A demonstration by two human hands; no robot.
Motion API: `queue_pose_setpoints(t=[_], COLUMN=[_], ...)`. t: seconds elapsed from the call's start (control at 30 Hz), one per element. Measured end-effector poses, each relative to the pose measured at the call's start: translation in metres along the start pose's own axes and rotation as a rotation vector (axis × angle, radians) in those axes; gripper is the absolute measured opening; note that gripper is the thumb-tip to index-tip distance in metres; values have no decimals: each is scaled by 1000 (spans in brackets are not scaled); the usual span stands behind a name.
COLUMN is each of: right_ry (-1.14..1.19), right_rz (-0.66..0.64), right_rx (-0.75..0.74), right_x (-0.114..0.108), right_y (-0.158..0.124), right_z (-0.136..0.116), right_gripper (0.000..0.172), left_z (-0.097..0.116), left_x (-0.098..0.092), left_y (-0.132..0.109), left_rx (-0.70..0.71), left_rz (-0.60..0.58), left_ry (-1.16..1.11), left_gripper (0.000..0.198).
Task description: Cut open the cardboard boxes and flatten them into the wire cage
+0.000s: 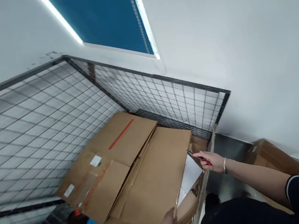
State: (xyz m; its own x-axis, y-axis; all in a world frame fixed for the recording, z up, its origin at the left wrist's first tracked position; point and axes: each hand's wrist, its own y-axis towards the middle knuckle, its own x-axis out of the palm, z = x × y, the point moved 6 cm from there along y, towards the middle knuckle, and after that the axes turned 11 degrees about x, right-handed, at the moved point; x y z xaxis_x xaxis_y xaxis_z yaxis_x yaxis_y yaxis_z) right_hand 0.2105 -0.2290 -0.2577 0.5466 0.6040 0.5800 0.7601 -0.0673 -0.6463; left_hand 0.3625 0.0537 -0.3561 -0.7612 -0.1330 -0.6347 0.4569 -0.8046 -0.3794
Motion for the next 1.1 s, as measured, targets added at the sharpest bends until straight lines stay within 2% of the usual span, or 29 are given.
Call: queue_pose_setpoints(t=[0.07,0.13,0.2,0.33,0.4,0.47,0.53,0.6,0.67,0.83,0.93,1.03,1.1], right_ry=[11,33,68,143,139,113,106,119,124,200,260,334,404], right_rz=[5,9,-5,-41,-50,-60,-48,-32,-44,-99,-86,-71,-51], right_rx=[-34,-41,-26,-35,-61,-84,-96,-84,-65,-75,-73,-60,-59], right_x=[-25,-56,-87,-140,-162,-181,-200,-219,-234,-258,-267,-273,-278], right_y=[-34,-72,-112,-190,-227,-261,-292,-321,-347,-384,-386,-381,-377], right_z=[1,6,14,28,34,40,45,50,54,62,69,76,81], right_gripper=[55,56,60,77,82,84,83,80,78,73,70,68,67], left_z=[25,72,143,321,400,462,505,533,552,579,583,583,578], left_x=[4,19,44,116,152,187,219,246,267,303,314,313,304], left_y=[7,15,20,15,7,-2,-11,-18,-24,-38,-37,-24,-9], left_rx=[18,72,167,443,601,768,918,1007,1045,1179,1185,1029,899], left_rz=[-4,3,31,83,100,72,0,-80,-129,-208,-285,-342,-320], left_ry=[41,57,20,-46,-5,100,226,326,400,515,466,234,101], left_gripper=[25,34,41,38,38,36,30,26,27,25,24,19,20])
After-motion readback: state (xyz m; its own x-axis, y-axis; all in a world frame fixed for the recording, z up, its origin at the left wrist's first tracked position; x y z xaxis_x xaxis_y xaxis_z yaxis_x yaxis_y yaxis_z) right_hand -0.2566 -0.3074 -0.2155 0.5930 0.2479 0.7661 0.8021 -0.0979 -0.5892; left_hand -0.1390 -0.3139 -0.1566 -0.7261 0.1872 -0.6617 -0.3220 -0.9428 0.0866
